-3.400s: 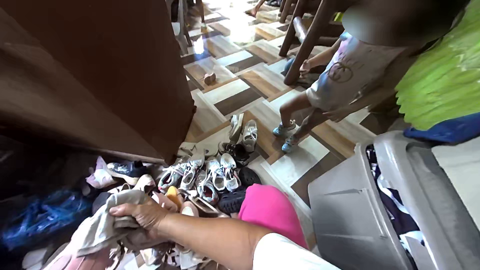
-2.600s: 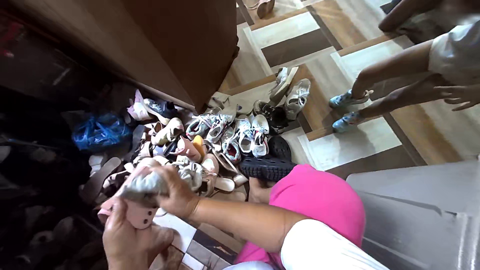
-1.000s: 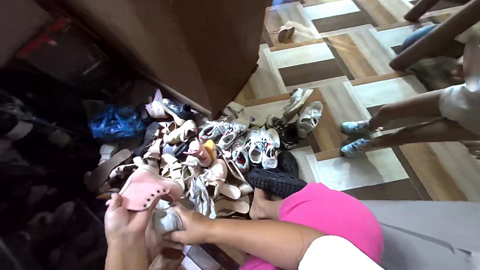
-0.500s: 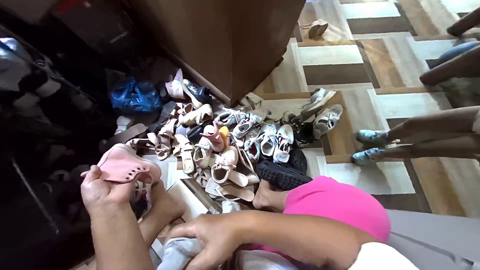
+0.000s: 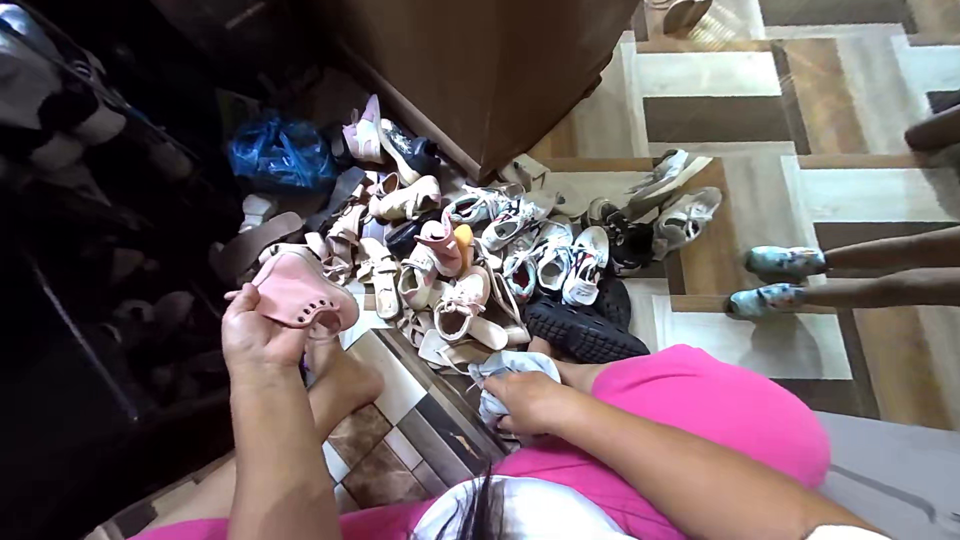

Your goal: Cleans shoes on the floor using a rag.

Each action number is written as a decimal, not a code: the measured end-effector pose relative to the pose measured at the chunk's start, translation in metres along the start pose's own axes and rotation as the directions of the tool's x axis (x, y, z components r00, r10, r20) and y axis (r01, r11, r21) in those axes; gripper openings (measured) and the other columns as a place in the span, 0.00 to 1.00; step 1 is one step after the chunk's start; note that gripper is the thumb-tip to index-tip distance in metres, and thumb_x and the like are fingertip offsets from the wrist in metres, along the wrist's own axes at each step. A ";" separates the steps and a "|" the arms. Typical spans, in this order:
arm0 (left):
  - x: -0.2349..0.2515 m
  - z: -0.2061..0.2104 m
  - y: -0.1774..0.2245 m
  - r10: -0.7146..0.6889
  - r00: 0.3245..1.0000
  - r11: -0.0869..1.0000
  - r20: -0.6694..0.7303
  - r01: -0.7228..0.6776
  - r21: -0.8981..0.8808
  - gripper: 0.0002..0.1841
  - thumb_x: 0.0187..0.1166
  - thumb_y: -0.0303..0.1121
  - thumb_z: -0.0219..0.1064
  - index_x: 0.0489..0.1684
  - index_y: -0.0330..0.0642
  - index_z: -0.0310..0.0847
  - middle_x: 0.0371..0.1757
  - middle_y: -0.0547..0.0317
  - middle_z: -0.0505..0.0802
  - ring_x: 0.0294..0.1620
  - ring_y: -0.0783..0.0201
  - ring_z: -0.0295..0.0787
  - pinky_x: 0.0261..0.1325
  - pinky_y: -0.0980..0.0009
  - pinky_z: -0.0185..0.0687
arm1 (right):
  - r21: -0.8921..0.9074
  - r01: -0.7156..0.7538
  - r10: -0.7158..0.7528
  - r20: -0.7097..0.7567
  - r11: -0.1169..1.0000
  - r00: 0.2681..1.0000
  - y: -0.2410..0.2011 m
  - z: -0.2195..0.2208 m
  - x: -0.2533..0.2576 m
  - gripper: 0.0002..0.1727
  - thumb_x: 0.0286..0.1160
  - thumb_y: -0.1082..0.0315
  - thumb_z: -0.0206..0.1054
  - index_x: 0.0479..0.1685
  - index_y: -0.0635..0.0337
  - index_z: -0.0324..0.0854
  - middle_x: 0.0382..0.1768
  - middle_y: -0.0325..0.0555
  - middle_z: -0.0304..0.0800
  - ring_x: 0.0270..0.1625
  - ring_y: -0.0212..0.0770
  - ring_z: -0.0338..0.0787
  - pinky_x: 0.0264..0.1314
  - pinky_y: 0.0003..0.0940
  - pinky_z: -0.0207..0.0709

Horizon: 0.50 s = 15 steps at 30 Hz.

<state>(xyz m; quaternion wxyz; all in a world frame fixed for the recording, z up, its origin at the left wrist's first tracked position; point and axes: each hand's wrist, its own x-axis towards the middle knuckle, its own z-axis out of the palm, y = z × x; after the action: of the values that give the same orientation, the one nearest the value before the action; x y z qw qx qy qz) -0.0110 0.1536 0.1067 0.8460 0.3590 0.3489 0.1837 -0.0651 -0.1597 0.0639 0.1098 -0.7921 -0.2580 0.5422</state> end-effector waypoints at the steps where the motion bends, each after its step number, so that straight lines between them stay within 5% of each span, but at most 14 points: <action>1: 0.000 0.001 -0.004 -0.011 1.000 0.999 0.004 0.011 0.038 0.18 0.93 0.44 0.38 0.68 0.48 0.66 0.60 0.54 0.85 0.62 0.58 0.86 0.65 0.50 0.83 | -0.014 -0.019 0.019 0.021 1.000 1.000 0.002 -0.001 0.000 0.32 0.79 0.59 0.71 0.79 0.63 0.69 0.66 0.71 0.82 0.69 0.71 0.82 0.67 0.72 0.73; 5: -0.003 0.006 -0.019 -0.066 0.998 0.872 -0.020 0.067 0.484 0.14 0.91 0.35 0.48 0.67 0.43 0.70 0.53 0.55 0.87 0.52 0.61 0.88 0.54 0.57 0.86 | 0.001 -0.030 0.030 0.051 1.000 0.998 -0.001 -0.007 -0.001 0.34 0.80 0.59 0.70 0.82 0.63 0.67 0.68 0.72 0.80 0.72 0.72 0.81 0.68 0.72 0.73; 10: -0.009 0.020 -0.040 -0.149 0.980 0.392 0.132 -0.064 0.918 0.13 0.90 0.31 0.56 0.63 0.34 0.77 0.45 0.54 0.87 0.42 0.68 0.83 0.48 0.66 0.81 | 0.022 0.008 -0.008 0.032 1.000 0.999 0.000 -0.013 -0.001 0.34 0.81 0.59 0.69 0.83 0.62 0.65 0.70 0.71 0.78 0.72 0.71 0.80 0.68 0.71 0.73; 12: -0.011 0.033 -0.044 -0.244 0.934 0.254 0.260 -0.197 0.947 0.14 0.89 0.29 0.57 0.65 0.31 0.79 0.53 0.44 0.89 0.50 0.58 0.86 0.58 0.54 0.81 | 0.040 0.004 -0.004 0.009 0.999 1.000 0.002 -0.017 -0.002 0.35 0.80 0.60 0.70 0.84 0.62 0.64 0.70 0.71 0.78 0.72 0.71 0.80 0.68 0.71 0.73; 15: -0.012 0.058 -0.061 -0.371 0.807 -0.074 0.460 -0.520 0.851 0.12 0.88 0.28 0.59 0.52 0.28 0.85 0.46 0.34 0.90 0.46 0.41 0.87 0.54 0.39 0.79 | 0.060 -0.010 0.011 -0.025 0.998 1.000 0.003 -0.024 -0.002 0.37 0.79 0.61 0.70 0.87 0.60 0.62 0.70 0.71 0.78 0.72 0.71 0.80 0.68 0.71 0.73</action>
<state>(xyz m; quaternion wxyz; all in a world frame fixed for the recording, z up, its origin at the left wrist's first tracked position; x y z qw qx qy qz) 0.0264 0.0780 0.0965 0.3475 0.9135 0.0667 -0.2007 -0.0427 -0.1605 0.0731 0.1341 -0.7966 -0.2360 0.5401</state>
